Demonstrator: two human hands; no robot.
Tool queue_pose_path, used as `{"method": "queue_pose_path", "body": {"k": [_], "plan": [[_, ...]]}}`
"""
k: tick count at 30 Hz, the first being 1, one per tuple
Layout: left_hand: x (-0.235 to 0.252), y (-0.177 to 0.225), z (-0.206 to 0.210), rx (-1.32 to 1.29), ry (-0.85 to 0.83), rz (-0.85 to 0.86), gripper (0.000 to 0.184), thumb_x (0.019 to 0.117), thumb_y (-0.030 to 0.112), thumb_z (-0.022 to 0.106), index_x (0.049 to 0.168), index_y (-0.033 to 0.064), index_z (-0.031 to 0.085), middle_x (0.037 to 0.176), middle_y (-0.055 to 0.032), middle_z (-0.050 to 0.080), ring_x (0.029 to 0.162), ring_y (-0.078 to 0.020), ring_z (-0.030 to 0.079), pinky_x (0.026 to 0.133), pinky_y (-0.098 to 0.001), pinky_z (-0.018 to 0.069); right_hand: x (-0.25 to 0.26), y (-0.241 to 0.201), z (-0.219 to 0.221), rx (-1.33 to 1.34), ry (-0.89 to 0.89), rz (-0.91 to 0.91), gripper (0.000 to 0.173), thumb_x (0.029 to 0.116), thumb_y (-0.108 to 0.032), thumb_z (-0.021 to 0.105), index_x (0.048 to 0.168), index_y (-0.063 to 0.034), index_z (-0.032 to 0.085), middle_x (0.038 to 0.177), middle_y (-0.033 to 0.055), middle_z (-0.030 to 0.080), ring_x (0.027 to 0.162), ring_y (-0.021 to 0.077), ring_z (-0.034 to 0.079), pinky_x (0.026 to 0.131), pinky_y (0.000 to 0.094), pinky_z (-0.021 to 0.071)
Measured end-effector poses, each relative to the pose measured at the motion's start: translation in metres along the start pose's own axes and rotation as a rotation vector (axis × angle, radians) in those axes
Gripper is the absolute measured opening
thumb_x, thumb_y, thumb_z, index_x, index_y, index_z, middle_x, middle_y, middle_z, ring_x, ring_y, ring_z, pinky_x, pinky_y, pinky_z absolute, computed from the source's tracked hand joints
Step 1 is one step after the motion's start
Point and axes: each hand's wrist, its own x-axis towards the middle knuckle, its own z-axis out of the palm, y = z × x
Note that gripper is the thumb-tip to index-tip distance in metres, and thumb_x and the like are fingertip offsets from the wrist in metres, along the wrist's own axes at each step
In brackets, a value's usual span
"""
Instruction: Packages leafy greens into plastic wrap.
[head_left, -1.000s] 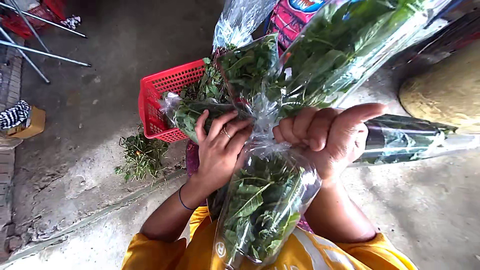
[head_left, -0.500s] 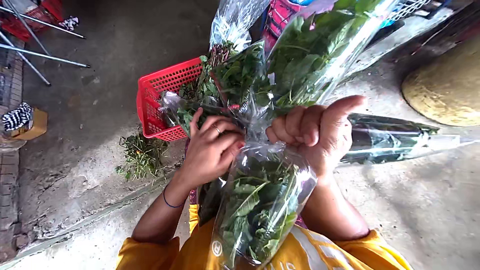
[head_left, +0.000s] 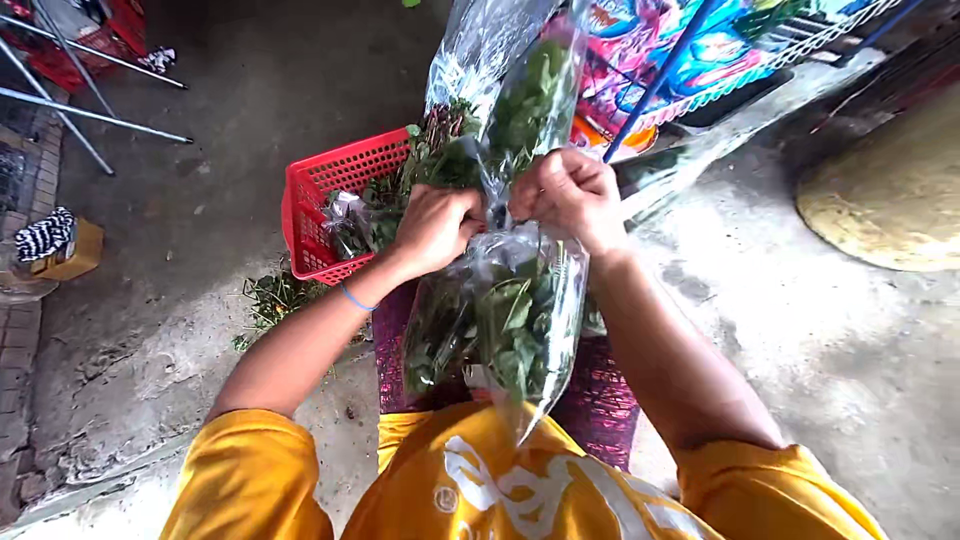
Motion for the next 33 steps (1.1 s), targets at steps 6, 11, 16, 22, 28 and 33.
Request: {"method": "queue_pose_path", "body": {"k": [6, 11, 16, 22, 28, 33], "plan": [[0.006, 0.001, 0.025, 0.150, 0.282, 0.046, 0.012, 0.0969, 0.009, 0.063, 0.098, -0.0021, 0.068, 0.092, -0.0191, 0.071, 0.093, -0.0353, 0.071, 0.097, -0.0544, 0.0482, -0.006, -0.020, -0.024, -0.898, -0.126, 0.030, 0.035, 0.0977, -0.027, 0.069, 0.084, 0.0047, 0.066, 0.085, 0.0160, 0.063, 0.076, 0.0235, 0.062, 0.071, 0.0406, 0.0531], [0.000, 0.016, 0.052, 0.293, 0.624, 0.199, 0.007, 0.0918, 0.006, 0.063, 0.092, 0.0024, 0.069, 0.089, -0.0143, 0.073, 0.095, -0.0303, 0.071, 0.096, -0.0483, 0.0485, -0.029, -0.048, -0.011, -0.931, -0.002, 0.253, 0.037, 0.0987, -0.028, 0.067, 0.072, -0.0044, 0.060, 0.074, 0.0043, 0.055, 0.063, 0.0130, 0.051, 0.059, 0.0331, 0.0435], [-0.013, 0.025, 0.064, 0.247, 0.753, 0.257, 0.011, 0.0939, 0.007, 0.060, 0.086, 0.0053, 0.068, 0.087, -0.0113, 0.071, 0.092, -0.0251, 0.069, 0.096, -0.0428, 0.0461, -0.054, -0.046, -0.003, -0.633, 0.147, 0.258, 0.037, 0.0906, -0.025, 0.070, 0.059, -0.0183, 0.052, 0.065, -0.0108, 0.049, 0.054, -0.0059, 0.041, 0.050, 0.0126, 0.0340], [-0.021, 0.026, 0.061, 0.193, 0.764, 0.205, 0.013, 0.0968, 0.012, 0.061, 0.089, 0.0069, 0.071, 0.086, -0.0078, 0.074, 0.095, -0.0210, 0.071, 0.108, -0.0479, 0.0388, -0.066, -0.042, 0.013, -0.734, 0.189, 0.101, 0.032, 0.0976, -0.017, 0.056, 0.070, -0.0064, 0.068, 0.084, -0.0009, 0.065, 0.078, -0.0037, 0.061, 0.070, 0.0131, 0.0496], [-0.042, 0.028, 0.052, 0.362, 0.553, 0.023, 0.022, 0.1001, 0.031, 0.061, 0.098, 0.0172, 0.078, 0.109, -0.0058, 0.072, 0.116, -0.0291, 0.065, 0.111, -0.0760, 0.0193, -0.066, -0.037, 0.024, -0.312, 0.367, 0.302, 0.021, 0.0989, -0.006, 0.054, 0.089, -0.0092, 0.073, 0.082, -0.0057, 0.076, 0.073, 0.0064, 0.074, 0.073, 0.0268, 0.0645], [-0.057, 0.041, 0.053, 0.356, 0.475, -0.041, 0.021, 0.0983, 0.021, 0.060, 0.109, 0.0168, 0.077, 0.127, -0.0060, 0.069, 0.132, -0.0326, 0.056, 0.110, -0.0800, 0.0138, -0.057, -0.045, 0.045, 0.079, 0.568, 0.469, 0.033, 0.1030, 0.001, 0.044, 0.082, -0.0077, 0.068, 0.075, 0.0011, 0.075, 0.069, 0.0124, 0.075, 0.071, 0.0300, 0.0651]]}}
